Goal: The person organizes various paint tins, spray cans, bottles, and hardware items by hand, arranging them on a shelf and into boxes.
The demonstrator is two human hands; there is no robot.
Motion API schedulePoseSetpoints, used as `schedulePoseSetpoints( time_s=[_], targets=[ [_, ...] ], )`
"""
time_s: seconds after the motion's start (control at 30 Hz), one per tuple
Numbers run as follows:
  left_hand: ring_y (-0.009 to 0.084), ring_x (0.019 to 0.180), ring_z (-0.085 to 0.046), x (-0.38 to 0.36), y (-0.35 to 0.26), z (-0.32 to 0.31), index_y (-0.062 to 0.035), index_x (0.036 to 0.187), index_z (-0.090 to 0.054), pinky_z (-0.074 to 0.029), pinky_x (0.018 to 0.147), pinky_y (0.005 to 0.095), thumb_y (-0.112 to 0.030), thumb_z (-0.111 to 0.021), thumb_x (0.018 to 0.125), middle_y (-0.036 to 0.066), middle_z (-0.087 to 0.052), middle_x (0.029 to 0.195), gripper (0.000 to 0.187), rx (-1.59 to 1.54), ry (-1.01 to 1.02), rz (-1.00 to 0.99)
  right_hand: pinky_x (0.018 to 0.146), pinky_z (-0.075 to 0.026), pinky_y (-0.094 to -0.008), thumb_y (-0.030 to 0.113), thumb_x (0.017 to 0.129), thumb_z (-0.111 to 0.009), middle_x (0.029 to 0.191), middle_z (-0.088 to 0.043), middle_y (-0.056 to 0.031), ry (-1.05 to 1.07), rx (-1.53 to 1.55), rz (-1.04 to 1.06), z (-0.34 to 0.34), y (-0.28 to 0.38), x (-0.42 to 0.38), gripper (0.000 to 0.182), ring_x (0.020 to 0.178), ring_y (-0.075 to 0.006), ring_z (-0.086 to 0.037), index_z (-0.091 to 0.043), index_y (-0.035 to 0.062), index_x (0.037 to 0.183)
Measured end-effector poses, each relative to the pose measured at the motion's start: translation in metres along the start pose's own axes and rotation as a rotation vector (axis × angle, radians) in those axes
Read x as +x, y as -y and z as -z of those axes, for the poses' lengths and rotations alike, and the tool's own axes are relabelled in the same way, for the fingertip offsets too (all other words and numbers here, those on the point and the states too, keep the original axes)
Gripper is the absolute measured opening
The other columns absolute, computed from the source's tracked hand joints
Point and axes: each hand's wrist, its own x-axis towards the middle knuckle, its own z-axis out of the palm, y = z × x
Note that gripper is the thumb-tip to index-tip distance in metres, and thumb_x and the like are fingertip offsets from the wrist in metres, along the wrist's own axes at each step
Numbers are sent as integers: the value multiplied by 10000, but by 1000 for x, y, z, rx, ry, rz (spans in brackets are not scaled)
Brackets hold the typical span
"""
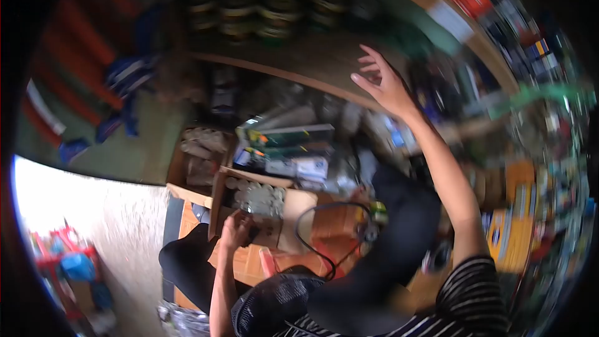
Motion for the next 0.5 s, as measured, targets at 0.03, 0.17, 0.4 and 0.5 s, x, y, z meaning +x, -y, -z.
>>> schedulePoseSetpoints(
  time_s=[0.03, 0.17, 0.4, 0.5],
  targets=[
    [140, 559, -615, 6, 32, -1, 43, 1054, -642, -467, 467, 261, -165, -566, 983, 109, -725, 884, 233, 25, -39, -230, 839, -528, -288, 273, 915, -744, 1204, -638, -104, -7, -2, -15, 29, -3, -41, 677, 1029, -150, -641, -437, 44, 1473],
    [139, 756, -675, -11, 13, 1, -3, 962, -668, -475, 496, 285, -163, -585, 989, 86, -700, 832, 182, 143, 76, 169, 777, -508, -249, 267, 963, -689, 1095, -698, -71, -713, 349, -335, 116, -47, -246, 533, 919, -113, -658, -500, 38, 1406],
    [165, 786, -689, -50, 90, -1, -23, 1123, -624, -500, 412, 281, -84, -565, 989, 91, -677, 947, 159, 354, 246, 28, 693, -479, -277, 329, 905, -750, 957, -602, -62, -1115, 243, -1195, -54, -188, -704, 469, 753, -116, -555, -509, 50, 1195],
    [185, 583, -656, -80, 56, -21, 31, 1008, -655, -483, 379, 289, -199, -587, 973, 119, -711, 883, 242, 333, 235, 264, 806, -507, -346, 415, 839, -811, 1025, -609, -135, -886, 4, -1446, -141, -179, -761, 721, 917, -193, -600, -475, -2, 1322]
  ],
)
